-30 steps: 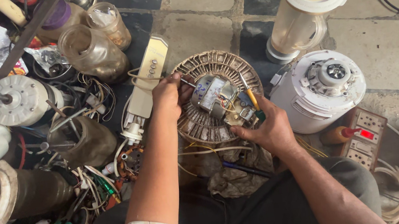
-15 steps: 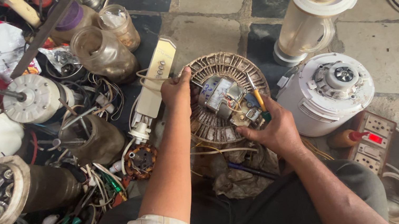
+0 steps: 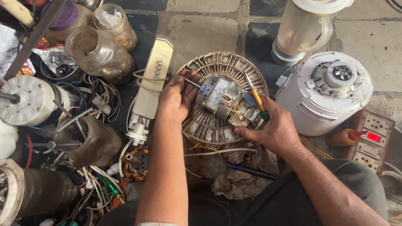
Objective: The person sits on the floor and uses a screwdriver to disassemble a small electric motor. They remove the casing, separate the internal components, and manipulate the wires and rotor assembly.
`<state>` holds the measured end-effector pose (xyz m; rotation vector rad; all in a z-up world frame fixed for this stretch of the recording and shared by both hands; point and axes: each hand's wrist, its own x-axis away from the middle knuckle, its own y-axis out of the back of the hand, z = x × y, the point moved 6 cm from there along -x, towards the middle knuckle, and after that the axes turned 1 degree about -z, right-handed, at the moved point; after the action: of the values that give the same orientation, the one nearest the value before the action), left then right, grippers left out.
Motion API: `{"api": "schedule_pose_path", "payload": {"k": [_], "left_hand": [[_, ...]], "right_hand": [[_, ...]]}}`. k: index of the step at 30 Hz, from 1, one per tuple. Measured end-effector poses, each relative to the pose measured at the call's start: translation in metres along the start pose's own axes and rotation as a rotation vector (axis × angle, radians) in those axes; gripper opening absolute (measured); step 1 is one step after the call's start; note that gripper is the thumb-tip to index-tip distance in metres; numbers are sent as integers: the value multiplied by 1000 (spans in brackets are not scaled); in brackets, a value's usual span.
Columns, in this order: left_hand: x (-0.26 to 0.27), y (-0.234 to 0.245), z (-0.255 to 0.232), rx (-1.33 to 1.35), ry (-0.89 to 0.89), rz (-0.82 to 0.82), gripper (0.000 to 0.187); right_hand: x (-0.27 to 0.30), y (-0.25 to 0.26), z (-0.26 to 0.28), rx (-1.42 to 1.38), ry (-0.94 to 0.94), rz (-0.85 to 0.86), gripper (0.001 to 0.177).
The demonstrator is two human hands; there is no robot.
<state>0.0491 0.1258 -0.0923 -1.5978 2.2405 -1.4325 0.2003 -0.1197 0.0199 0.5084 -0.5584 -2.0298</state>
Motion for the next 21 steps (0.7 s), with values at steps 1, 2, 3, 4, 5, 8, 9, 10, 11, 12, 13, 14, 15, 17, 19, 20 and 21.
{"api": "schedule_pose_path", "payload": {"k": [1, 2, 3, 4, 5, 8, 9, 10, 11, 12, 13, 14, 15, 17, 19, 20, 21], "left_hand": [[0, -2, 0, 8, -4, 3, 18], [0, -4, -1, 15, -9, 7, 16], [2, -2, -3, -39, -32, -63, 16], [4, -3, -4, -94, -53, -131, 17], [6, -3, -4, -148, -73, -199, 17], [13, -6, -10, -479, -230, -370, 34], [14, -7, -18, -603, -345, -422, 38], [15, -8, -26, -727, -462, -471, 43], [16, -10, -32, -851, -580, -517, 47], [12, -8, -29, -846, -535, -466, 49], [9, -5, -29, -840, -490, -415, 51], [8, -3, -29, -835, -447, -366, 54], [7, 0, -22, -694, -334, -327, 44], [9, 2, -4, -410, -110, -250, 30], [8, -2, -5, -438, -227, -211, 34], [5, -4, -3, -451, -281, -187, 37], [0, -1, 0, -462, -264, -213, 34]], "right_hand": [[0, 0, 0, 9, 12, -6, 102], [0, 1, 1, 16, 26, -14, 103], [-1, 1, 2, 24, 39, -22, 103], [-1, 1, 2, 28, 37, -23, 103], [-1, 1, 2, 32, 34, -24, 102], [-1, 2, 3, 21, 34, -18, 101], [-1, 2, 4, 11, 36, -16, 100], [-2, 2, 5, 21, 26, -9, 100], [-2, 1, 5, 32, 16, -3, 100], [-2, 2, 5, 45, 4, 3, 100], [-1, 3, 4, 34, -11, 13, 100], [-1, 2, 4, 21, -24, 25, 99], [-1, 1, 3, 8, -38, 37, 99], [-1, 2, 7, 10, 23, 5, 100], [1, 2, 7, 15, 72, -23, 99], [1, 3, 7, 22, 92, -36, 97], [3, 4, 5, 29, 111, -49, 95]]}}
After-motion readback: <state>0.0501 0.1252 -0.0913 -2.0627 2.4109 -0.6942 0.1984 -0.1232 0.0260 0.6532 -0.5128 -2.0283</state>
